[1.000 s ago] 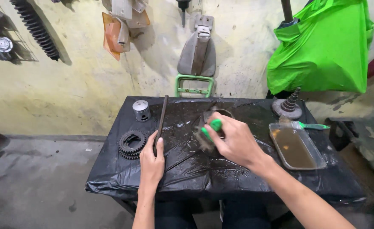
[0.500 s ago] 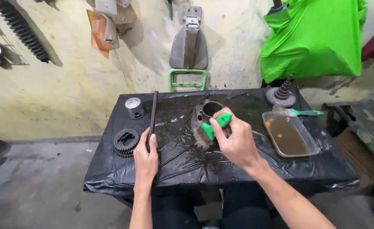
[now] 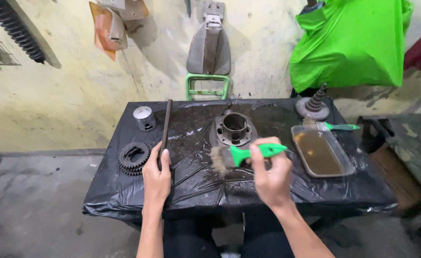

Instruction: Cleaning a motorcycle engine cylinder using a brush and cleaning liquid

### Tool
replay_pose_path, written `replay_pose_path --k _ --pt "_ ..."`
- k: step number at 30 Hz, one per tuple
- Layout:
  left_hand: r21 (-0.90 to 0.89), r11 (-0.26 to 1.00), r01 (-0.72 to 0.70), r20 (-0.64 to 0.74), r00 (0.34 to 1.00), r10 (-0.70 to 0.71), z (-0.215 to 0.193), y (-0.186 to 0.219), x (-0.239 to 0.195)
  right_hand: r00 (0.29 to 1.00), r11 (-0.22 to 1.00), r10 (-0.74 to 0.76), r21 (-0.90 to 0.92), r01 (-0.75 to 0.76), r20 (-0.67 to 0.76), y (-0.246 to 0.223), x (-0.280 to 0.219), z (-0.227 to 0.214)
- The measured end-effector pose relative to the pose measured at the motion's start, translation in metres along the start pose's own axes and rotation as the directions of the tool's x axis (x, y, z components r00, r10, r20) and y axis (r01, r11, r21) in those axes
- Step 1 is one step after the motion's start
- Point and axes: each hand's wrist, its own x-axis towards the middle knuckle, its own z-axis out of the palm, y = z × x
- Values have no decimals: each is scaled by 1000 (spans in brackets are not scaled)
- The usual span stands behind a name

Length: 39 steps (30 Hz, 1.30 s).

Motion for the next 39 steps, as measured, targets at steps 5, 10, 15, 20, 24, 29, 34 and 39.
replay_pose_path --k 5,10,15,20,24,29,34,39 --pt "8 1000 27 31 999 -27 -4 10 0 970 956 221 218 -196 -97 65 9 1" --pt "2 999 48 58 997 -48 -1 8 -3 931 943 276 253 -215 -239 107 43 -31" --pt "-2 999 35 39 999 -35 0 5 -2 956 975 208 125 -185 -208 130 84 -32" --pt "0 999 39 36 999 -39 2 3 1 933 917 307 319 -238 -187 112 63 -37" --pt "-4 1000 7 31 1000 -7 4 -4 0 900 872 377 413 -263 -221 131 51 -39" --pt "-1 999 35 33 999 -35 3 -2 0 898 897 367 349 -271 -244 134 85 -31" --pt "-15 993 116 52 992 -115 -1 6 2 888 843 432 420 -336 -158 136 84 -27" --pt "-11 994 108 70 992 -107 -2 9 -1 847 857 452 399 -325 -281 180 102 -13"
